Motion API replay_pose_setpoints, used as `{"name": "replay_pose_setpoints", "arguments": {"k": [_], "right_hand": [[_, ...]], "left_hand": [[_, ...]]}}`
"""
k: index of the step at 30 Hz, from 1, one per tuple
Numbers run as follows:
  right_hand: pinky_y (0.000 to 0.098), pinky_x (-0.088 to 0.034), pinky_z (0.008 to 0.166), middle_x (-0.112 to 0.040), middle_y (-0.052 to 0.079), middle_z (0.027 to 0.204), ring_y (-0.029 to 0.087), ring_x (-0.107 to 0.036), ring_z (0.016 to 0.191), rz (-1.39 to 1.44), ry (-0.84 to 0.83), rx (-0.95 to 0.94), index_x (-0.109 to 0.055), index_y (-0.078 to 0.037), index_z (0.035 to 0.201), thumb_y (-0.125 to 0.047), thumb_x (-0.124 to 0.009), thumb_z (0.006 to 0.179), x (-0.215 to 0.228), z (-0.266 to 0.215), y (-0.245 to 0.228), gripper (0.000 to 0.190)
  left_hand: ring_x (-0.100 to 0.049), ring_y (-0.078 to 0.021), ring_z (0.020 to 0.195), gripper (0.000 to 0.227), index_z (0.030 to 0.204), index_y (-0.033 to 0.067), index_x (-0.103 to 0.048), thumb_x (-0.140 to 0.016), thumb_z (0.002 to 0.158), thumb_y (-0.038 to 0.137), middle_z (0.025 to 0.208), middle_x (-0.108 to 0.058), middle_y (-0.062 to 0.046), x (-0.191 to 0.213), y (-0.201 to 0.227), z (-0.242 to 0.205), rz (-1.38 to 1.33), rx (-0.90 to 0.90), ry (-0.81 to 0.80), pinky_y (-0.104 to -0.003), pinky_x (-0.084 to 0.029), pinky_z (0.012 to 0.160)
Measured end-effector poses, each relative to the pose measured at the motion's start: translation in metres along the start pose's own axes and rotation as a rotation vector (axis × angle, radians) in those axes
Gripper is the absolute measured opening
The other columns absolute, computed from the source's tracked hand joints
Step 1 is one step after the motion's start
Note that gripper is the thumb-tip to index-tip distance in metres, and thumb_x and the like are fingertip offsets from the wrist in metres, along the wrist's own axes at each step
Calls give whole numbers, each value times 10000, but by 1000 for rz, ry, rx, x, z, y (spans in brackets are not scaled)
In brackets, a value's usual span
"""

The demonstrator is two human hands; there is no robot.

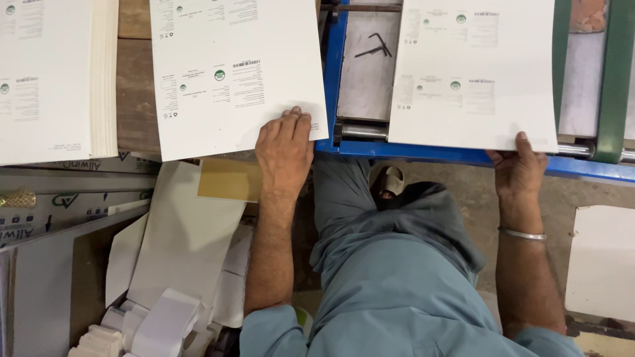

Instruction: The person repeatedly picks up printed paper sheets from a stack on the left and feeds them one by one into a blue and green conveyor machine on the right. The hands move in a consistent loop, placing each sheet onto the rollers and retrieving the next from the pile.

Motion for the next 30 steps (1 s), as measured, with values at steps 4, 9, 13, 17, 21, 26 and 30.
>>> {"name": "replay_pose_setpoints", "arguments": {"k": [4, 9, 13, 17, 21, 26, 30], "right_hand": [[405, -656, 873, -722, 168, 1095, 296, -747, 1013, -84, -58, -124, -601, 17, 1223, -146, -562, 1132, 7, -11, 8, 191], [405, -634, 890, -716, 189, 1152, 286, -731, 1012, -175, -110, -230, -605, 37, 1296, -161, -498, 1136, 2, -40, 23, 276], [415, -610, 925, -702, 191, 1217, 295, -716, 1060, -92, -227, -250, -564, 46, 1359, -150, -503, 1138, -17, -56, 29, 302], [441, -595, 940, -663, 201, 1284, 310, -685, 1118, -141, -425, -248, -521, 44, 1432, -172, -501, 1103, -61, -83, 24, 394], [457, -594, 968, -619, 179, 1354, 307, -664, 1220, -23, -775, -283, -476, 26, 1457, -180, -540, 1057, -120, -115, 31, 454], [356, -554, 1021, -640, 142, 1352, 226, -651, 1226, 42, -629, -393, -497, 49, 1459, -185, -556, 1053, -133, -125, 50, 472], [342, -616, 857, -706, 130, 1166, 224, -718, 1022, 83, -441, -355, -555, 26, 1342, -178, -577, 1061, -120, -108, 45, 348]], "left_hand": [[-657, -310, 1163, 391, 1206, 25, -693, -809, 851, 142, 1254, -701, -142, 11, 2, 4, -57, 8, -78, -437, -516, 1007], [-649, -304, 1180, 376, 1232, 38, -695, -776, 883, 153, 1273, -712, -146, 16, -13, 11, -205, 30, -158, -446, -495, 1015], [-670, -275, 1218, 300, 1245, 68, -696, -704, 945, 58, 1279, -741, -107, 27, -23, 12, -332, 130, -69, -417, -527, 1059], [-678, -258, 1187, 266, 1237, 54, -685, -671, 971, 48, 1239, -736, -123, 20, 22, 5, -287, 44, -22, -426, -533, 1058], [-650, -329, 1097, 320, 1192, -36, -686, -667, 913, 119, 1182, -689, -180, -18, 114, -10, -269, -188, -183, -442, -527, 968], [-622, -328, 1230, 343, 1224, -46, -674, -643, 934, 133, 1281, -671, -203, -19, 174, -24, -197, -252, -80, -422, -520, 1052], [-600, -314, 1295, 352, 1226, -16, -677, -652, 953, 205, 1303, -676, -170, -21, 166, -28, -427, -289, -199, -466, -468, 1134]]}}
Point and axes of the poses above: each hand's wrist, its own z-axis towards the middle knuckle, its own x-axis out of the back of the hand, y = z × x, the point moved 7 cm from there along z, towards the middle knuckle
